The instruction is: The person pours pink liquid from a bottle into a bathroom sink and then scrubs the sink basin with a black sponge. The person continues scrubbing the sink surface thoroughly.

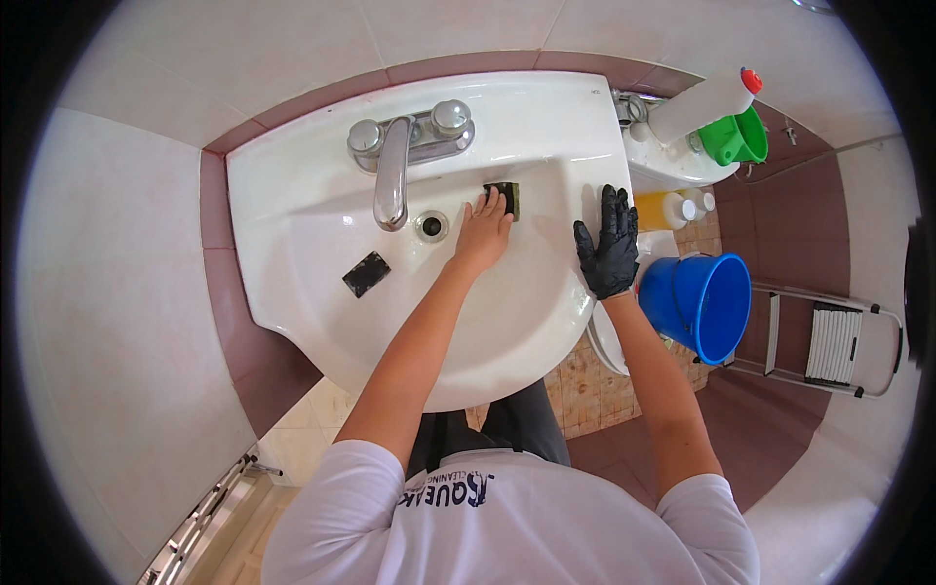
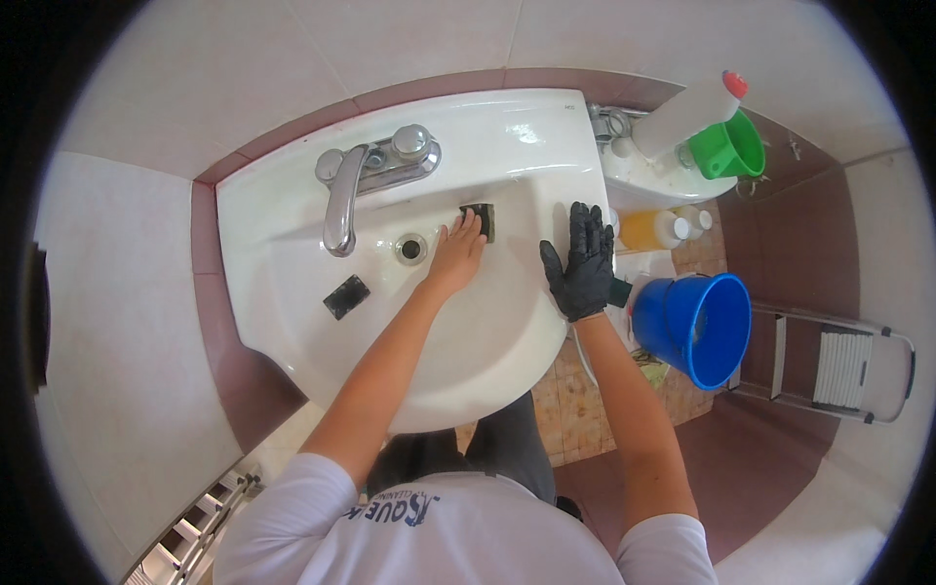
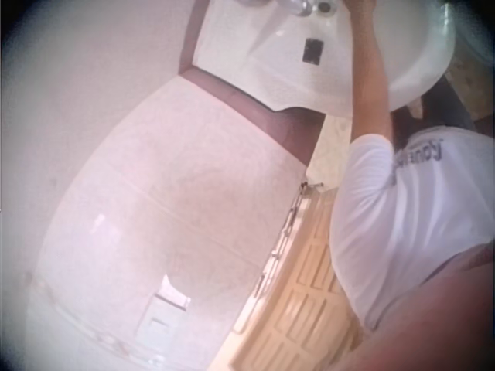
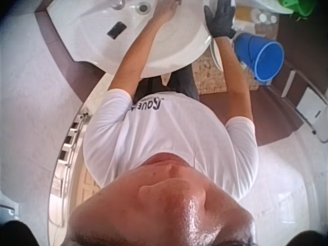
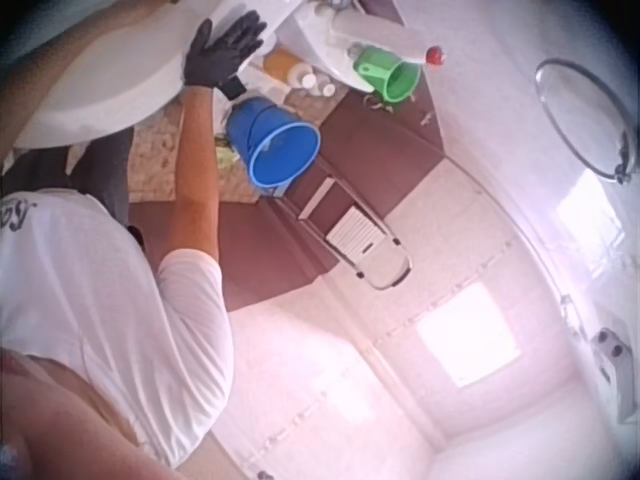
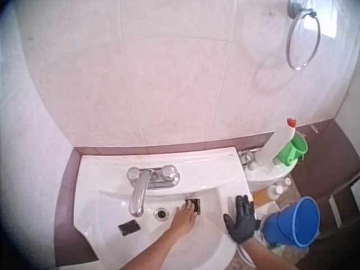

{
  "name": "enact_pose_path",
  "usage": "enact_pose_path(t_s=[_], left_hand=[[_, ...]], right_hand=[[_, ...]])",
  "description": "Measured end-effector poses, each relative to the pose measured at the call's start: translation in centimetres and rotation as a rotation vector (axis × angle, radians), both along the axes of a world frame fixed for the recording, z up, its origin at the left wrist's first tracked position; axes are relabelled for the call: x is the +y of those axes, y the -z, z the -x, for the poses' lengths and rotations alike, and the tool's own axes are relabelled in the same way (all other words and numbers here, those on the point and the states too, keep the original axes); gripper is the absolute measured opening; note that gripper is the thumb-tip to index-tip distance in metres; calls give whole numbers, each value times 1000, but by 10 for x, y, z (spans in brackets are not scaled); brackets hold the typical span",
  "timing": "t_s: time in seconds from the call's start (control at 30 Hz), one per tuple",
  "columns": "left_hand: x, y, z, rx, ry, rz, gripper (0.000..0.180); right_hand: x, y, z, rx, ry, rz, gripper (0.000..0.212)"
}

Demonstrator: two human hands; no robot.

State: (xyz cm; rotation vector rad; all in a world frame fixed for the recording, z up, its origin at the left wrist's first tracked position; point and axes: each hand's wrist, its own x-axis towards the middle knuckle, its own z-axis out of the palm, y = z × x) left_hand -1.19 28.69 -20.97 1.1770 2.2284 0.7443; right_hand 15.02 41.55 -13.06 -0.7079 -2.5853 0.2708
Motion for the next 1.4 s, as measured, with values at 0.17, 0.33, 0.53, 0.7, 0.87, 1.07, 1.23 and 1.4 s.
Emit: enact_pose_path(t_s=[0.17, 0.33, 0.53, 0.7, 0.87, 1.07, 1.23, 1.4], left_hand=[[22, -17, -38, -76, 71, -128, 57], [-12, 2, -19, 6, 32, 68, 60], [18, -15, -33, -133, 107, -134, 63], [-1, -17, -33, -226, 191, -83, 62], [-67, -33, -83, -347, 338, -91, 63], [10, -23, -20, -229, 197, -136, 63], [-54, -18, -64, -275, 369, -91, 62], [10, -24, -6, -188, 194, -102, 65]], right_hand=[[2, 3, 1, 20, 15, -1, 69], [1, -1, 3, -8, 12, -35, 69], [1, -2, 5, -18, 9, -33, 68], [1, 1, 4, 15, -15, -43, 68], [2, 1, -2, -2, -6, -57, 69], [-1, -1, 4, -5, -8, -50, 71], [4, -2, 0, -25, 28, -37, 72], [-2, -4, 6, -18, -2, -28, 71]])
